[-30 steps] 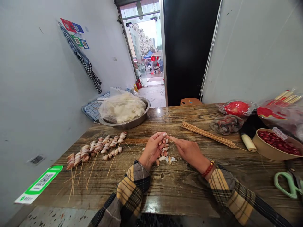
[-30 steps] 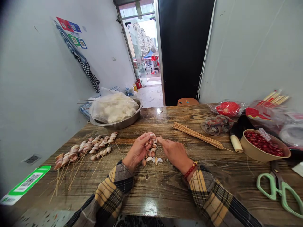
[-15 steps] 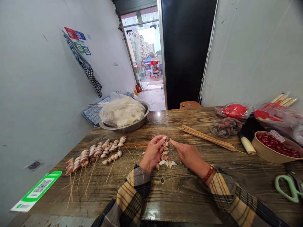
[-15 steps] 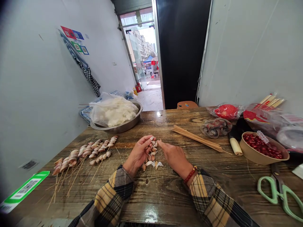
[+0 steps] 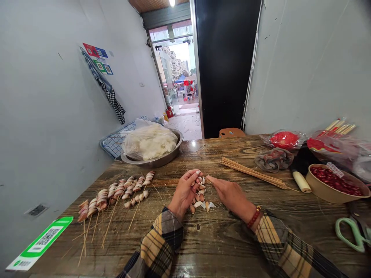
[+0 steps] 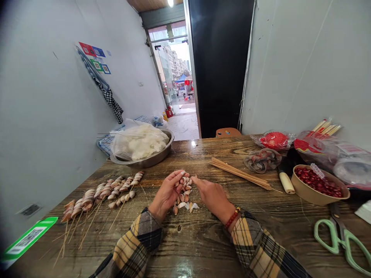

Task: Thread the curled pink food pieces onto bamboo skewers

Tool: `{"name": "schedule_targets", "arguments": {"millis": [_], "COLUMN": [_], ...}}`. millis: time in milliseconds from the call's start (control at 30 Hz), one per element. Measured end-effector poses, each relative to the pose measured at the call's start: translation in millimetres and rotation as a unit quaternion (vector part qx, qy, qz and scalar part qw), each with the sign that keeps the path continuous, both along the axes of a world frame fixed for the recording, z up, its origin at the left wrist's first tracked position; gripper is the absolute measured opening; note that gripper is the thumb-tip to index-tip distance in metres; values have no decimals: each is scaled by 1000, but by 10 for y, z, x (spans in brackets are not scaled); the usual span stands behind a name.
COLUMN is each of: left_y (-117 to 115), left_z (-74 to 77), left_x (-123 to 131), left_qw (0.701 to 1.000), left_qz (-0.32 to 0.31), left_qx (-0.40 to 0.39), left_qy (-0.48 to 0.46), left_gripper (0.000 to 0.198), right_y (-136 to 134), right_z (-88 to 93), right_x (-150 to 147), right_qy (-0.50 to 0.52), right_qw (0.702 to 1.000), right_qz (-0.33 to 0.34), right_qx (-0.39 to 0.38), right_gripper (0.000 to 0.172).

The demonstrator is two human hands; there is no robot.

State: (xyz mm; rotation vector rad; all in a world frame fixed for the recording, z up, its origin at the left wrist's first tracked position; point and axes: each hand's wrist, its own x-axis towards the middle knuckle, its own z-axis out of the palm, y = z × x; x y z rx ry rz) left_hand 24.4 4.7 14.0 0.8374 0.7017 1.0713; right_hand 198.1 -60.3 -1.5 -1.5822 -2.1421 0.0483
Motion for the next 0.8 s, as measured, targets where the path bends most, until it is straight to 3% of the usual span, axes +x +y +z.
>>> {"name": "schedule_targets", "arguments": {"millis": [133,233,333,467,567,800], "left_y": [59,-1,-182,-528,-765,-1031], "left_z": [75,84,49,-25,-102,-243], "left_x": [-146,-301,-514,-864,-1083,-1190], "left_qw": [999,996,993,985,976,974], "left_qz": [48,81,105,145,179,192], "left_qx": [14,8,-11,-15,-41,-18], "left_qy": [10,25,44,88,119,116], "left_gripper": [35,39,39,37,40,37], "right_y": [11,48,71,77,129,227], "right_z": [35,30,21,3,-67,-275], "right_x": [48,93,122,127,136,155], "right_qy": [-9,-41,-70,-37,-34,-18], "right_qw": [999,998,995,998,996,996], "right_qz": [-31,-45,-41,-53,-61,-81], "right_qx": [26,-9,-56,-28,-51,-46], "right_gripper": [48,47,41,41,37,35]}}
